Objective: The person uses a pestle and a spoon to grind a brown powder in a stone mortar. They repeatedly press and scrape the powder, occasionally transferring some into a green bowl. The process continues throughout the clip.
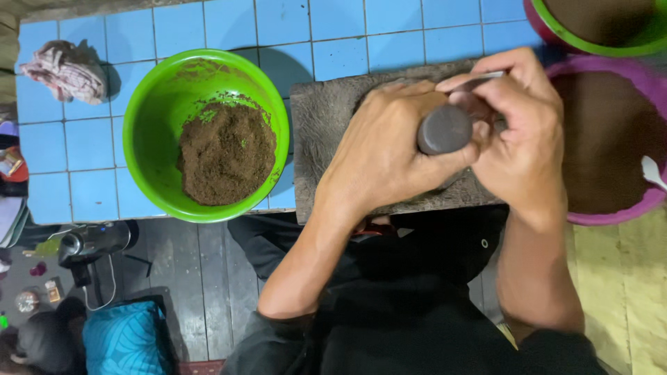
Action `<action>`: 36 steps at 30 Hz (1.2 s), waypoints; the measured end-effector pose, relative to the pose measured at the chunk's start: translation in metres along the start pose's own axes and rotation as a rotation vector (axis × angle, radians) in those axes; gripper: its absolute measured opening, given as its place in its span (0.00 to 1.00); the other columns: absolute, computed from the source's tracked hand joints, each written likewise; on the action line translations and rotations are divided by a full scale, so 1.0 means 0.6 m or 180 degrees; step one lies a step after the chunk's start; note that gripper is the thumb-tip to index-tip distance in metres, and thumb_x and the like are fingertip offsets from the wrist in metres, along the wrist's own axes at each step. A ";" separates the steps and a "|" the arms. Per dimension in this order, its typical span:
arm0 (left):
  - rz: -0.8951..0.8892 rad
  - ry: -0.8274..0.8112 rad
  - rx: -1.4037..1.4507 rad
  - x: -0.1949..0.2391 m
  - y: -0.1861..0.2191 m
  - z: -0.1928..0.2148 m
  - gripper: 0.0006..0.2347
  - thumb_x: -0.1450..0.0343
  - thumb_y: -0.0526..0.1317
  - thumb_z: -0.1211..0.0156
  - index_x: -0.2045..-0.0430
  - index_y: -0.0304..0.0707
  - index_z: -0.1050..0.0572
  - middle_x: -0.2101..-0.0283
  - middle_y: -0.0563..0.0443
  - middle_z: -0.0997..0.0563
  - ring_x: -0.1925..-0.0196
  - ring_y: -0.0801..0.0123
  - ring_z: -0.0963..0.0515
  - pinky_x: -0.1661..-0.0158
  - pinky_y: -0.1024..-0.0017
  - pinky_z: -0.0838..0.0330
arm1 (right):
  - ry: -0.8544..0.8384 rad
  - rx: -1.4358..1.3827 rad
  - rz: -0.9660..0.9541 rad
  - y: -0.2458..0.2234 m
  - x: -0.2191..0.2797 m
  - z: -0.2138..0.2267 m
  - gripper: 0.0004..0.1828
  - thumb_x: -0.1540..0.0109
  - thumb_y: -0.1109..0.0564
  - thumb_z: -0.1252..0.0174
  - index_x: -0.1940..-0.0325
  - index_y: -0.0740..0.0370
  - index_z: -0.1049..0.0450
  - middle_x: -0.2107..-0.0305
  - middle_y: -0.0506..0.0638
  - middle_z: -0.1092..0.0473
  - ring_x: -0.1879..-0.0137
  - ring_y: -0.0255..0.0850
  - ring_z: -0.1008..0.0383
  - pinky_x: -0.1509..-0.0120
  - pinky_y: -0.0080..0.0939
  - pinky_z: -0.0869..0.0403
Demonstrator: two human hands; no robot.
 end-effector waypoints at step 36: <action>0.0511 0.1320 0.1263 0.120 -0.075 0.005 0.10 0.23 0.26 0.54 0.64 0.40 0.47 0.47 0.35 0.22 0.48 0.56 0.17 0.50 0.70 0.20 | 0.1282 -0.1876 -0.0619 0.022 0.067 0.015 0.16 0.34 0.52 0.66 0.77 0.49 0.44 0.83 0.42 0.45 0.79 0.32 0.43 0.66 0.33 0.34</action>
Point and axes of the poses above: each hand's wrist, its own x-axis away from the middle knuckle, its own z-axis out of the back of the hand, y = z × x, the point moved 4 cm from there along -x, towards the middle knuckle
